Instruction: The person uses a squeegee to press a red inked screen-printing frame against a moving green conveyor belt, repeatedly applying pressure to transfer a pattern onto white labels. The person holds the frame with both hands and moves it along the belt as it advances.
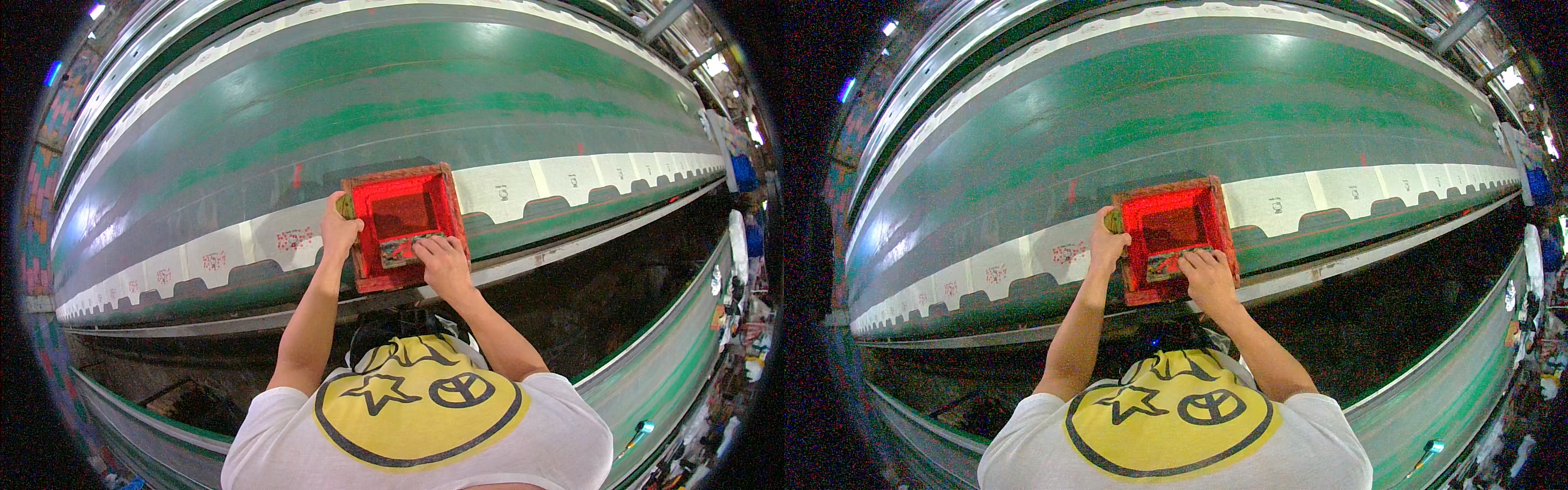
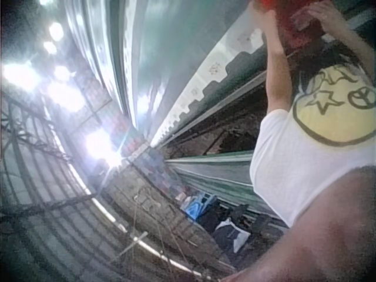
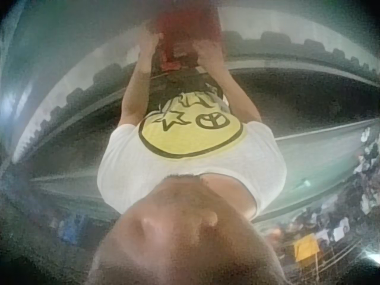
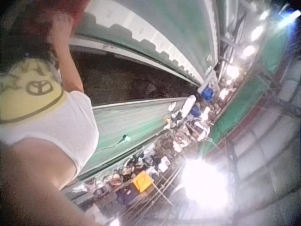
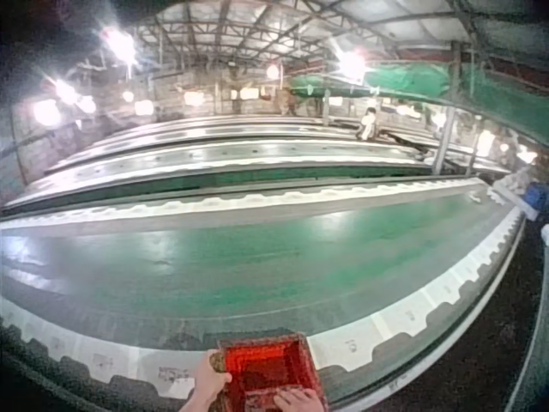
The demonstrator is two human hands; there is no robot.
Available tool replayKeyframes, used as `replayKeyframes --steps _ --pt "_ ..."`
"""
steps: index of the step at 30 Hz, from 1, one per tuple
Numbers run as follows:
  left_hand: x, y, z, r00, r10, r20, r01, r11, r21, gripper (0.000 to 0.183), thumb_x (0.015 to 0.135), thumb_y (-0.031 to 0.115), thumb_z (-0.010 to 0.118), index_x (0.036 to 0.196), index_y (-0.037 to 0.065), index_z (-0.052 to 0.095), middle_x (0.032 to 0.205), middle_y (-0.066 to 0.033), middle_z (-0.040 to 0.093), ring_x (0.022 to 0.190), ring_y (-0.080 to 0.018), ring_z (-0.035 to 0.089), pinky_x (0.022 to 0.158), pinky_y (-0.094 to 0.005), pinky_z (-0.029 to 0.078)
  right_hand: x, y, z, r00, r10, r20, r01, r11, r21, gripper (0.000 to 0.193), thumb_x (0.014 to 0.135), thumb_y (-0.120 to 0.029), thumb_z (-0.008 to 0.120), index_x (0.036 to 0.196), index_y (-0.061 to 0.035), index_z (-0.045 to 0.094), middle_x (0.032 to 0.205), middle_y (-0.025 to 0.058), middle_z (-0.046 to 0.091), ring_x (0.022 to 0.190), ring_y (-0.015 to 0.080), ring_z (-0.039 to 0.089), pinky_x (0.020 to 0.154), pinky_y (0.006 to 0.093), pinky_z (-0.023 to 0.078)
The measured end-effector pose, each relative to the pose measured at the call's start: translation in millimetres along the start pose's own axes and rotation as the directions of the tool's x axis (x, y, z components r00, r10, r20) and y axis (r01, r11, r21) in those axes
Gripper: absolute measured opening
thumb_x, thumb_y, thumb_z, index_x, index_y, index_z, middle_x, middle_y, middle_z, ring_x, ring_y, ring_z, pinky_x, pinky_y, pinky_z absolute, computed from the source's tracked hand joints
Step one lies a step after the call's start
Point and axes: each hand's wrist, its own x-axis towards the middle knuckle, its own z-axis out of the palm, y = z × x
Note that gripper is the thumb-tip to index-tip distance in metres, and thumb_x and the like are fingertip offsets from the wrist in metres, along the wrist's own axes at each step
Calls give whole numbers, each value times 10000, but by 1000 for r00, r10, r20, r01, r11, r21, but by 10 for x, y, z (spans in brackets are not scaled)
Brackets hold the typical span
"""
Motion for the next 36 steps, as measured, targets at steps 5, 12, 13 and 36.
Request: replayKeyframes --steps 5,12,13,36 --pt "150 -275 38 989 131 -65 -125 989 82 782 642 -64 753 1374 132 560 1069 -106 717 958 -254 694 828 -383 555 56 2 -55 1000 -10 -22 10 1000 10 307 778 -59 655 1082 -93 675 1147 42 705 1098 227 647 951 447 463" --pt "49 -131 -5 997 77 -23 -77 997 17 773 630 -43 769 1360 110 567 1065 -141 722 979 -285 704 854 -393 552 -22 33 -50 998 -64 2 64 998 -20 345 734 -33 668 1072 -102 686 1122 26 712 1081 221 659 926 441 471" --pt "76 -221 15 990 132 -49 -131 991 18 771 631 -43 769 1359 109 567 1057 -143 722 972 -285 704 851 -392 552 15 52 5 996 -82 -29 81 996 -34 342 734 -32 667 1068 -103 685 1119 25 712 1077 221 659 919 442 472" --pt "18 -92 8 994 -83 65 89 992 -86 744 655 -60 747 1342 135 537 1113 -112 689 1058 -279 670 937 -384 527 88 62 30 997 -59 40 60 998 -33 321 758 -72 676 1078 -105 680 1125 26 712 1070 227 651 914 464 463"
